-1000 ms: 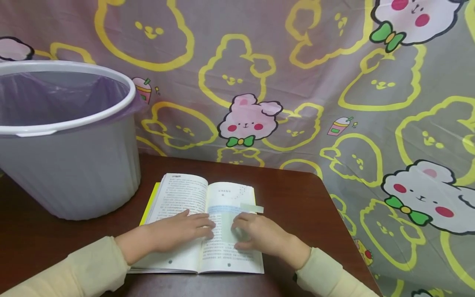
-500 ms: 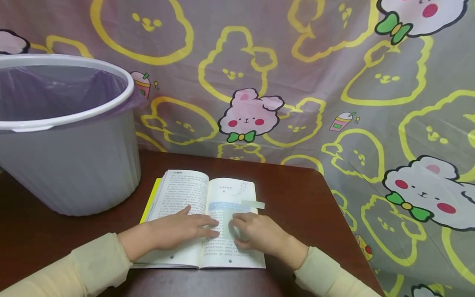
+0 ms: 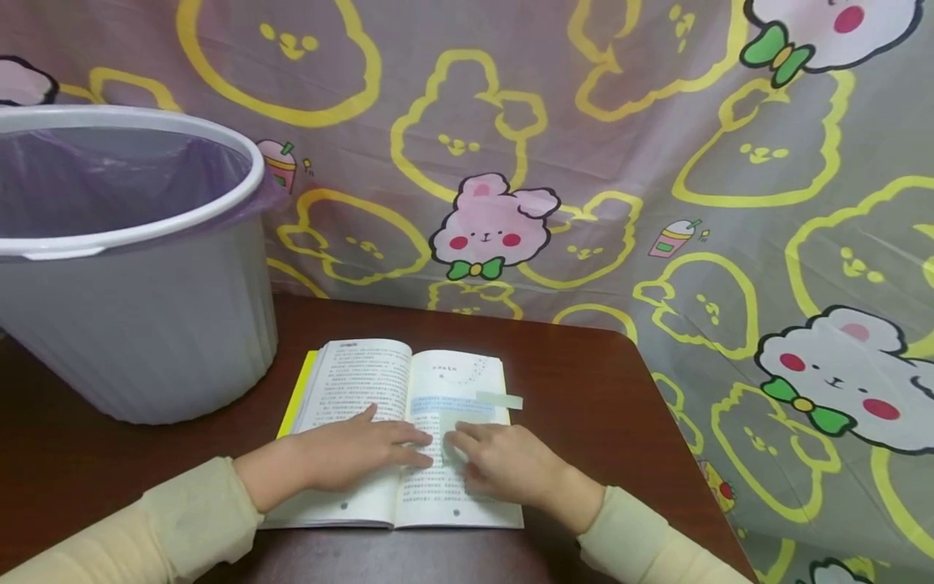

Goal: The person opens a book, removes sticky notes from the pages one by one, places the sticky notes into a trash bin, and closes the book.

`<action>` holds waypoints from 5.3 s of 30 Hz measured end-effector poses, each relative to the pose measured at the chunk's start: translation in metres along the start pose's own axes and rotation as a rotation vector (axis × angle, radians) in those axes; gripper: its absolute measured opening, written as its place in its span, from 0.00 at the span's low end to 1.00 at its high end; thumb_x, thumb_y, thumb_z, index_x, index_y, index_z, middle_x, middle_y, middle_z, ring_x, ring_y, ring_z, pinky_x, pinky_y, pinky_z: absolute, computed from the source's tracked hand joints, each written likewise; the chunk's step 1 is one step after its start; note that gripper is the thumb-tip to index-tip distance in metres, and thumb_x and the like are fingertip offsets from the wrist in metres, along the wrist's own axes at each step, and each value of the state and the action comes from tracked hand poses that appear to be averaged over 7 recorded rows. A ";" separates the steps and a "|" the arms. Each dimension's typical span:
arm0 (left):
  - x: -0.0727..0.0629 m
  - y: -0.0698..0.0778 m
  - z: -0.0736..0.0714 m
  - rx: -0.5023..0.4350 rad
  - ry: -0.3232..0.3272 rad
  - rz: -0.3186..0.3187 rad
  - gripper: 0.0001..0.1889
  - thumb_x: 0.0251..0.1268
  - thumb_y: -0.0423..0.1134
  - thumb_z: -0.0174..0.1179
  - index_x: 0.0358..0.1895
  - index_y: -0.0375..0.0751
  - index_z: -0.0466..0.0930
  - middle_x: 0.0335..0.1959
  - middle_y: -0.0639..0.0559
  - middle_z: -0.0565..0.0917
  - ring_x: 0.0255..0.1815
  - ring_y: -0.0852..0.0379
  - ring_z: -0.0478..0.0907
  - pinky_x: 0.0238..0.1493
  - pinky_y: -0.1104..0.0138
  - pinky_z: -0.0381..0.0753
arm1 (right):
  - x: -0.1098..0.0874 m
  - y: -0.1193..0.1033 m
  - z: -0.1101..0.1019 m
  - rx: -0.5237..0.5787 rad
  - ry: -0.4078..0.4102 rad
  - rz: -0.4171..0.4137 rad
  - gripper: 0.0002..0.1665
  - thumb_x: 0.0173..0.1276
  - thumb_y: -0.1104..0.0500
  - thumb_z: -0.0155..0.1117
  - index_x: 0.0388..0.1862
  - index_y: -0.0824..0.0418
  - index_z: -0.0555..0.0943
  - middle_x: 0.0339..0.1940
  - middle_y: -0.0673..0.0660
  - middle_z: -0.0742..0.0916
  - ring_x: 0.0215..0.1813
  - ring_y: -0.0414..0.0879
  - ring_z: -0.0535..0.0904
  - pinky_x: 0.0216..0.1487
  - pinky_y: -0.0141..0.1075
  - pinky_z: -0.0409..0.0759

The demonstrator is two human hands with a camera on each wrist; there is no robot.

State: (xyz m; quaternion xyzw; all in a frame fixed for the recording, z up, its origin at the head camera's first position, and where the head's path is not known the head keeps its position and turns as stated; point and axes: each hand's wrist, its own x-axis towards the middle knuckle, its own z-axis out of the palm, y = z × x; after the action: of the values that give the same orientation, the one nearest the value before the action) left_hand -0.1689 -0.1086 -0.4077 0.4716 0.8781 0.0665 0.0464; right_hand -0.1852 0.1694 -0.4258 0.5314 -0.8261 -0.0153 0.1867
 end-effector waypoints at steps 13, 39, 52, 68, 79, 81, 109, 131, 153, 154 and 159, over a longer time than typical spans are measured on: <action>-0.001 0.005 0.004 -0.020 0.003 -0.015 0.22 0.76 0.50 0.60 0.69 0.58 0.78 0.73 0.55 0.72 0.74 0.54 0.68 0.62 0.29 0.65 | -0.003 0.001 -0.003 0.102 0.072 0.158 0.08 0.60 0.69 0.73 0.36 0.60 0.85 0.31 0.50 0.86 0.32 0.41 0.84 0.32 0.32 0.82; 0.003 0.010 0.006 -0.001 0.009 -0.048 0.24 0.72 0.49 0.63 0.70 0.65 0.77 0.73 0.56 0.72 0.73 0.52 0.68 0.61 0.29 0.66 | -0.012 0.022 -0.005 0.399 0.131 0.485 0.09 0.58 0.70 0.78 0.30 0.59 0.86 0.27 0.47 0.86 0.28 0.34 0.77 0.30 0.29 0.78; 0.004 0.010 0.005 -0.030 -0.006 -0.063 0.24 0.73 0.50 0.63 0.70 0.66 0.76 0.73 0.57 0.72 0.73 0.52 0.67 0.62 0.29 0.65 | -0.017 0.031 -0.003 0.503 0.146 0.575 0.10 0.58 0.72 0.77 0.30 0.59 0.85 0.26 0.46 0.84 0.28 0.34 0.74 0.31 0.30 0.76; 0.003 0.008 0.003 -0.042 0.002 -0.055 0.23 0.72 0.49 0.63 0.69 0.64 0.78 0.72 0.57 0.73 0.73 0.51 0.68 0.63 0.29 0.64 | -0.026 0.038 -0.007 0.567 0.149 0.693 0.09 0.58 0.72 0.77 0.36 0.62 0.87 0.31 0.51 0.88 0.30 0.40 0.80 0.30 0.30 0.80; 0.003 0.007 0.003 -0.067 -0.014 -0.060 0.23 0.73 0.50 0.63 0.69 0.65 0.77 0.73 0.57 0.72 0.73 0.52 0.67 0.64 0.30 0.63 | -0.036 0.047 -0.004 0.615 0.192 0.743 0.09 0.57 0.71 0.78 0.33 0.62 0.87 0.29 0.50 0.87 0.29 0.40 0.79 0.27 0.31 0.78; 0.003 0.007 0.003 -0.066 -0.014 -0.059 0.23 0.73 0.50 0.63 0.69 0.65 0.77 0.73 0.57 0.72 0.73 0.52 0.67 0.64 0.29 0.63 | -0.038 0.049 -0.004 0.640 0.193 0.760 0.09 0.57 0.71 0.78 0.34 0.63 0.87 0.29 0.51 0.88 0.28 0.41 0.80 0.27 0.32 0.79; 0.001 0.010 0.002 -0.049 -0.018 -0.062 0.23 0.72 0.50 0.64 0.69 0.64 0.78 0.73 0.57 0.72 0.73 0.51 0.68 0.65 0.30 0.62 | -0.056 0.076 -0.012 0.903 0.235 0.992 0.10 0.61 0.71 0.76 0.39 0.73 0.83 0.29 0.59 0.88 0.29 0.51 0.86 0.34 0.35 0.86; 0.005 0.014 0.001 -0.014 -0.023 -0.061 0.23 0.72 0.50 0.63 0.69 0.64 0.78 0.73 0.56 0.73 0.73 0.51 0.69 0.65 0.30 0.63 | 0.004 0.108 -0.083 0.819 0.262 0.896 0.11 0.65 0.68 0.74 0.41 0.73 0.83 0.31 0.60 0.88 0.31 0.50 0.87 0.39 0.40 0.87; 0.005 0.026 -0.001 0.053 0.019 -0.043 0.23 0.70 0.51 0.65 0.67 0.63 0.79 0.71 0.54 0.74 0.70 0.51 0.72 0.60 0.29 0.66 | 0.201 0.073 -0.173 1.270 0.438 0.541 0.17 0.73 0.65 0.66 0.58 0.71 0.82 0.48 0.61 0.88 0.51 0.58 0.84 0.54 0.39 0.82; 0.005 0.026 -0.002 0.052 0.025 -0.037 0.23 0.70 0.51 0.65 0.67 0.63 0.80 0.71 0.54 0.75 0.69 0.51 0.72 0.60 0.29 0.67 | 0.211 0.067 -0.174 1.314 0.456 0.514 0.17 0.73 0.66 0.66 0.58 0.72 0.82 0.48 0.61 0.88 0.50 0.57 0.85 0.53 0.38 0.83; 0.006 0.026 0.000 0.077 0.061 0.007 0.21 0.70 0.52 0.65 0.65 0.62 0.81 0.69 0.54 0.77 0.67 0.52 0.74 0.57 0.30 0.69 | 0.254 0.033 -0.181 1.418 0.510 0.477 0.14 0.70 0.69 0.68 0.53 0.72 0.83 0.42 0.61 0.88 0.43 0.56 0.86 0.47 0.37 0.85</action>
State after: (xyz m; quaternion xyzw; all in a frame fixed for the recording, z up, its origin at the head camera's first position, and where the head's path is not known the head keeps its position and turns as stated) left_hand -0.1509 -0.0895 -0.4035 0.4740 0.8793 0.0474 0.0011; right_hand -0.2477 -0.0091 -0.1757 0.3194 -0.6622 0.6777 -0.0147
